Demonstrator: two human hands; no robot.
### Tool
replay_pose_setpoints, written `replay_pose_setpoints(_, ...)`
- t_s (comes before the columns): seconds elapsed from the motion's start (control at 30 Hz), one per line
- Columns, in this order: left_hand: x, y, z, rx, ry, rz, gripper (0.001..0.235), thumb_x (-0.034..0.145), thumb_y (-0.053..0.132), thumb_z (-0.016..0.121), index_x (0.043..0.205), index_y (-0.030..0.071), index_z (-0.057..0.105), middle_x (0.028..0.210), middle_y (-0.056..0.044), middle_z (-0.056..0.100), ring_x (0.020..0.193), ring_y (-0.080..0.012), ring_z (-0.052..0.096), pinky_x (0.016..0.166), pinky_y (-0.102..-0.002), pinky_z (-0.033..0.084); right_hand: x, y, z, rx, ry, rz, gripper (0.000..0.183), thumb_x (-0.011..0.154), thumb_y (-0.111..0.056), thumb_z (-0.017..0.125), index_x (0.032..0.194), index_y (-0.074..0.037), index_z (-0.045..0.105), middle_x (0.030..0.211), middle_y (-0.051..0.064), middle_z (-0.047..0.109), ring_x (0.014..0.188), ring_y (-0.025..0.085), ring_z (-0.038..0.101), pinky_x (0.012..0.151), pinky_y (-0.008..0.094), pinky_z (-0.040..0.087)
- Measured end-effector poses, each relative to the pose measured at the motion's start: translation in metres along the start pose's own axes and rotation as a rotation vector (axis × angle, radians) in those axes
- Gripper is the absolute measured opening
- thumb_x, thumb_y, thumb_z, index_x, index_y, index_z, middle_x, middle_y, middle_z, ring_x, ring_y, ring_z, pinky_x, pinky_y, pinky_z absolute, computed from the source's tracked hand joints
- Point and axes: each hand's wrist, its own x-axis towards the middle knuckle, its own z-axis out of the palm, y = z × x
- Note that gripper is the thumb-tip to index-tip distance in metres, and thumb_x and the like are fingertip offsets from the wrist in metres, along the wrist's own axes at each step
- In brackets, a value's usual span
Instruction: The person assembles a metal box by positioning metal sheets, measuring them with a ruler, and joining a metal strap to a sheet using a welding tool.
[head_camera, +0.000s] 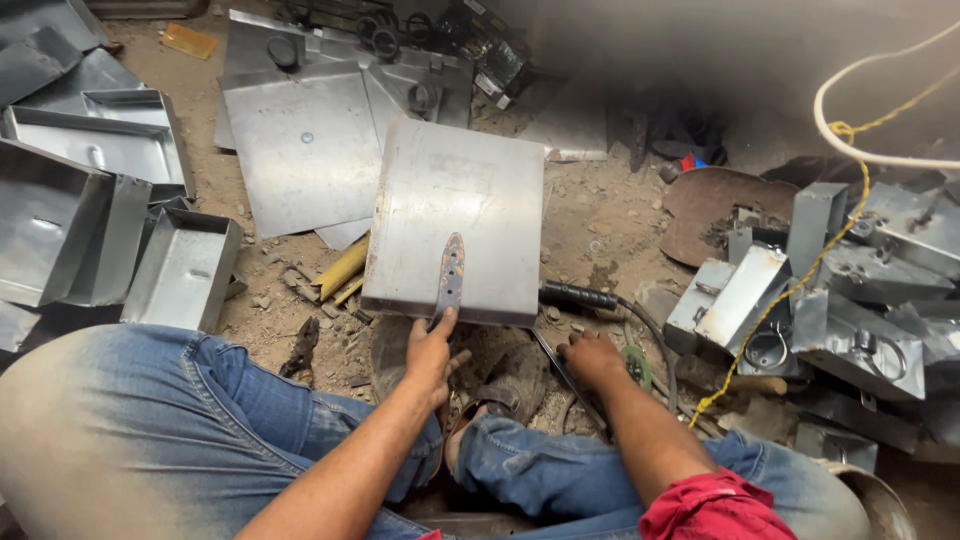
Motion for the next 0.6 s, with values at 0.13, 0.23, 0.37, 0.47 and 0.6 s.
replay_pose_setpoints(0.13, -0.001, -0.002, 0.006, -0.021, 0.008, -0.020, 0.056, 0.094, 0.039, 0.062, 0.142, 0.014, 0.047, 0.150, -0.013, 0.050, 0.130, -0.0295, 0.051, 0.090, -0.049, 0.054, 0.000, -0.002, 0.014, 0.065, 0.065, -0.050, 0.041, 0.092, -0.014, 0.060, 0.132, -0.020, 0.060, 0.135, 0.008, 0.057, 0.130, 0.029, 0.052, 0.105, 0.050, 0.045)
replay_pose_setpoints(0.23, -0.002, -0.001, 0.009, -0.010, 0.029, -0.034, 0.056, 0.093, 0.041, 0.062, 0.141, 0.015, 0.048, 0.149, -0.011, 0.050, 0.127, -0.0288, 0.052, 0.086, -0.046, 0.054, 0.002, 0.000, 0.017, 0.097, 0.100, -0.063, 0.041, 0.091, -0.010, 0.058, 0.131, -0.018, 0.059, 0.134, 0.009, 0.056, 0.129, 0.030, 0.051, 0.104, 0.049, 0.046)
replay_pose_setpoints(0.37, -0.005, 0.003, 0.011, 0.037, 0.050, -0.056, 0.056, 0.092, 0.045, 0.062, 0.140, 0.018, 0.048, 0.148, -0.009, 0.049, 0.124, -0.0270, 0.054, 0.081, -0.043, 0.054, 0.001, -0.001, 0.014, 0.130, 0.060, -0.047, 0.039, 0.092, -0.008, 0.056, 0.129, -0.017, 0.059, 0.132, 0.009, 0.055, 0.129, 0.030, 0.051, 0.106, 0.047, 0.045)
replay_pose_setpoints(0.47, -0.006, 0.005, 0.011, 0.053, 0.055, -0.062, 0.057, 0.094, 0.048, 0.060, 0.139, 0.015, 0.048, 0.149, -0.010, 0.050, 0.123, -0.0267, 0.053, 0.081, -0.041, 0.053, 0.005, 0.003, 0.019, 0.140, 0.066, -0.067, 0.037, 0.091, -0.008, 0.055, 0.127, -0.015, 0.060, 0.132, 0.007, 0.058, 0.130, 0.030, 0.052, 0.109, 0.043, 0.045)
replay_pose_setpoints(0.6, -0.005, 0.006, 0.010, 0.060, 0.056, -0.070, 0.059, 0.094, 0.049, 0.060, 0.141, 0.015, 0.048, 0.150, -0.010, 0.051, 0.123, -0.0262, 0.054, 0.081, -0.039, 0.053, 0.018, 0.007, 0.029, 0.121, 0.052, -0.048, 0.035, 0.091, -0.004, 0.059, 0.125, -0.011, 0.062, 0.134, 0.009, 0.059, 0.128, 0.031, 0.055, 0.108, 0.042, 0.048)
